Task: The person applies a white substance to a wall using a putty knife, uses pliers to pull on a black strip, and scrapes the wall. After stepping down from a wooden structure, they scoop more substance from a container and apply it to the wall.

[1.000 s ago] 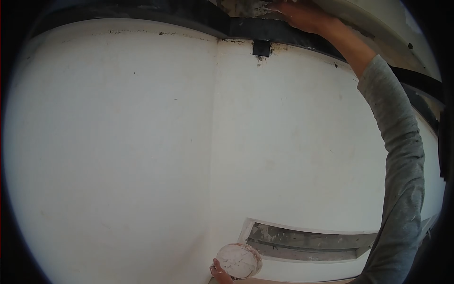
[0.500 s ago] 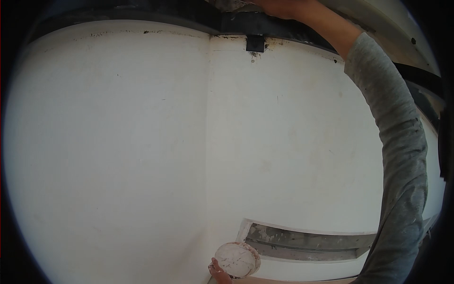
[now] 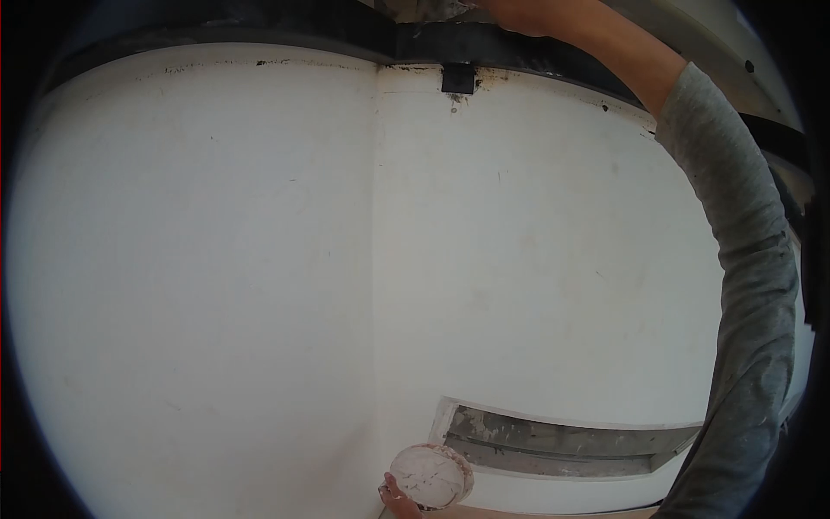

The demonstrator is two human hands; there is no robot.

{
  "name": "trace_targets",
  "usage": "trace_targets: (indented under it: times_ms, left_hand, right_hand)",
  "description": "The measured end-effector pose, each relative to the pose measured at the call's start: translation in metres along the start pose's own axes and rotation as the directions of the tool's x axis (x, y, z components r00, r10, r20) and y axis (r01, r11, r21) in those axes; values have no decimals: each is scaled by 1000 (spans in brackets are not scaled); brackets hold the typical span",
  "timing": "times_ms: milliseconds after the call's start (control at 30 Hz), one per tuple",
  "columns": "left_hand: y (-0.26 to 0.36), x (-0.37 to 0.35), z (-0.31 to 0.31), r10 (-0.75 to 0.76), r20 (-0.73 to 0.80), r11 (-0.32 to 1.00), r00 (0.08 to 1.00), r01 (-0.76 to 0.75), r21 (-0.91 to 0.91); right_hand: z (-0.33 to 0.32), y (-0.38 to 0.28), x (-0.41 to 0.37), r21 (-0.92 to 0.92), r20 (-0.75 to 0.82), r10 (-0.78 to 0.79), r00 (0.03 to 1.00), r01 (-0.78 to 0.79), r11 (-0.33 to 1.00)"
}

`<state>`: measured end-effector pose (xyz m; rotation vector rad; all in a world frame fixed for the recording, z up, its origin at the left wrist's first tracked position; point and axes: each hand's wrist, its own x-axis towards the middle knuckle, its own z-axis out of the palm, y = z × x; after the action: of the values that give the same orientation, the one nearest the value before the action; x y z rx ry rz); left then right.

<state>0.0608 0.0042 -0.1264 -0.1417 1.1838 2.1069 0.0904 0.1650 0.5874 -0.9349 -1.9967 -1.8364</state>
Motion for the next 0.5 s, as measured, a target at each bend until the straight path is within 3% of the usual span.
trace_targets:
  times_ms: [100,167,267,333,433,500]
  left_hand:
    - [4,-5,0,-37,42,999,998,39,-29]
    - [7,-7,1,25,93,999,995,-30,45]
    - [13,-18,4,38,78,998,996,-42,43]
    - [9,-13,-4,-5,75,999,997,2,40]
    - [7,-14,-1,-37,28,999,999,36,14]
    - [6,-14,-3,-27,-21,1000,999,27,8]
  right_hand:
    - [19,20,-15,21,47,-14,999,13,1000]
    - [20,28,-28,55,79,-17,997,13,998]
    - [29,43,-51,94,152,79,985,-94,991]
    - [52,57,-63,67,-76,47,996,-42,997]
    - [23,43,-84,162,-41,78,996,-71,984]
    - [40,48,-62,149,-78,48,996,-36,988]
